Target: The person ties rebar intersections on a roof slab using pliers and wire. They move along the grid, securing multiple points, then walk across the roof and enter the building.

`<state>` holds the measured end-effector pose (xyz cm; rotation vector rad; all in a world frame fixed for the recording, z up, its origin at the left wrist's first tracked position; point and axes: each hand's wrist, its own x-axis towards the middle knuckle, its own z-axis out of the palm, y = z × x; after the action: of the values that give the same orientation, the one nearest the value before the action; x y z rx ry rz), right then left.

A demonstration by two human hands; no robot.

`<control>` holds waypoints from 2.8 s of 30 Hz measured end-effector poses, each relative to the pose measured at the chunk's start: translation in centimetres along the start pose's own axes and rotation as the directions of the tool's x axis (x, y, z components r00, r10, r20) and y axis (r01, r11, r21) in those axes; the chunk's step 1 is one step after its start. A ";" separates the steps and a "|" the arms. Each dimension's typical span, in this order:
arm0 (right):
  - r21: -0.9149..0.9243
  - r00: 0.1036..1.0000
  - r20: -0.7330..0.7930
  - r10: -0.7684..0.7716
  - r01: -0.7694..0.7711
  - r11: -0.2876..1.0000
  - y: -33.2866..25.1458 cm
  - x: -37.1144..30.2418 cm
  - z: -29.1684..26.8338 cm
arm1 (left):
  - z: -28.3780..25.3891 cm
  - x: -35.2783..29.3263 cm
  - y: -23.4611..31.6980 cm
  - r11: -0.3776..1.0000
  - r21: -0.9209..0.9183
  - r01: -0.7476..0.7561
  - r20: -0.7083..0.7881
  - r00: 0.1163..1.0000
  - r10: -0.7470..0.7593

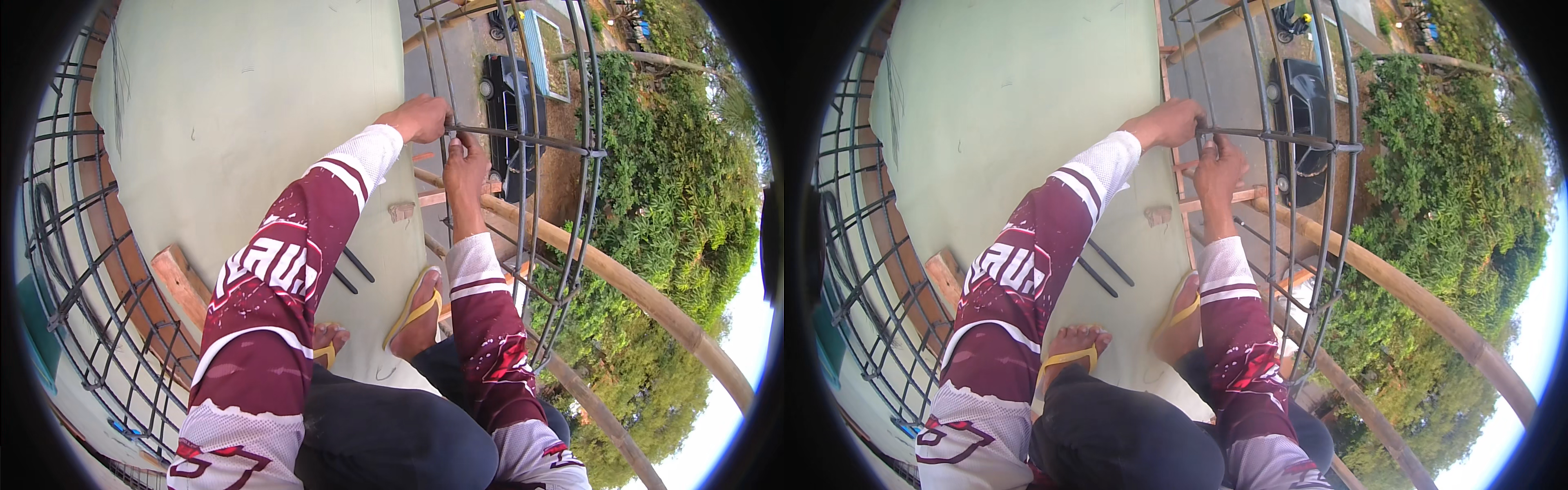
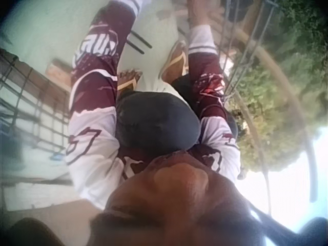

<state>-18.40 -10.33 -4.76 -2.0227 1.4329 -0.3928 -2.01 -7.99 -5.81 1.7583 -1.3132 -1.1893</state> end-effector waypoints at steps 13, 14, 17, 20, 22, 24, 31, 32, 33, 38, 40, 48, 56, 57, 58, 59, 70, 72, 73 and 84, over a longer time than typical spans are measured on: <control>0.394 0.992 -0.015 0.128 -0.112 0.912 1.0 0.2 0.3 | -0.9 2.1 0.0 0.994 0.103 -0.047 0.085 0.996 0.038; 0.490 0.986 -0.031 0.166 -0.130 0.862 0.7 0.2 0.6 | -1.0 2.1 -0.1 0.993 0.106 -0.052 0.071 0.996 0.045; 0.294 0.998 0.060 0.018 -0.035 0.955 -0.1 0.4 -0.2 | -1.2 2.4 0.0 0.991 0.133 -0.035 0.119 0.993 0.019; 0.056 0.998 -0.057 -0.037 0.040 0.998 0.5 0.1 -0.5 | -0.9 2.2 0.3 0.985 0.162 -0.051 0.090 0.995 0.037; -0.094 0.968 -0.161 -0.192 0.179 0.979 0.5 -0.8 -0.4 | -0.8 1.9 0.4 0.992 0.122 -0.041 0.077 0.997 0.032; -0.316 0.923 -0.190 -0.334 0.264 0.911 0.1 -2.3 -0.2 | -0.8 1.3 0.2 0.996 0.084 -0.038 0.057 0.998 0.034; -0.599 0.896 -0.147 -0.418 0.255 0.759 0.9 -4.4 -0.3 | 0.4 0.1 -0.3 0.995 0.007 -0.100 -0.113 0.989 0.100; -0.592 0.908 -0.154 -0.390 0.232 0.772 1.0 -4.5 -0.3 | 0.5 -0.1 -0.3 0.994 -0.009 -0.107 -0.142 0.984 0.104; -0.591 0.901 -0.197 -0.386 0.205 0.780 1.2 -4.3 -0.4 | 0.6 -0.3 -0.3 0.996 -0.019 -0.093 -0.160 0.983 0.089; -0.495 0.914 -0.367 -0.172 -0.036 0.868 2.0 -2.8 -0.4 | 1.6 -0.3 -0.3 0.999 -0.044 -0.030 -0.211 0.977 0.020; -0.480 0.933 -0.332 -0.140 -0.039 0.876 2.0 -2.6 0.1 | 1.9 -0.1 -0.8 0.994 -0.093 -0.056 -0.228 0.973 0.033; -0.295 0.956 -0.245 -0.164 0.087 0.952 1.5 -3.2 1.0 | -1.0 1.6 -0.1 0.976 0.094 -0.199 0.033 0.980 0.196; -0.171 0.968 -0.238 0.085 -0.128 0.977 0.5 -1.5 0.7 | 0.5 1.0 -1.3 0.977 0.056 -0.206 -0.150 0.965 0.213; -0.108 0.967 -0.228 0.115 -0.142 0.984 1.0 -1.1 0.8 | 0.8 0.9 -1.4 0.978 0.006 -0.209 -0.188 0.960 0.206; -0.045 0.966 -0.217 0.144 -0.157 0.987 1.8 -0.7 0.8 | 1.2 0.7 -1.4 0.976 -0.046 -0.213 -0.225 0.954 0.198; 0.020 0.965 -0.196 0.173 -0.173 0.985 1.7 -0.7 1.0 | 1.2 0.2 -1.3 0.973 -0.096 -0.211 -0.261 0.948 0.180; 0.059 0.989 -0.133 -0.072 0.081 0.995 2.0 -0.9 1.2 | -1.9 1.2 1.5 0.979 0.047 -0.197 0.161 0.969 0.187; 0.100 0.990 -0.092 -0.105 0.114 0.988 1.0 -1.3 1.1 | -2.0 1.2 1.4 0.988 0.056 -0.143 0.196 0.972 0.130; 0.124 0.995 -0.047 -0.086 0.092 0.988 0.6 -1.6 0.8 | -2.1 1.4 1.2 0.991 0.051 -0.125 0.200 0.973 0.112; 0.321 0.995 0.053 -0.087 0.065 0.945 1.5 -1.3 -1.0 | -0.5 2.4 0.3 0.993 -0.056 -0.108 0.059 0.992 0.111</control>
<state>-20.57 -9.73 -4.78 -1.8128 1.1689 -0.5484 -1.47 -10.40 -6.01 1.6024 -1.3830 -1.2140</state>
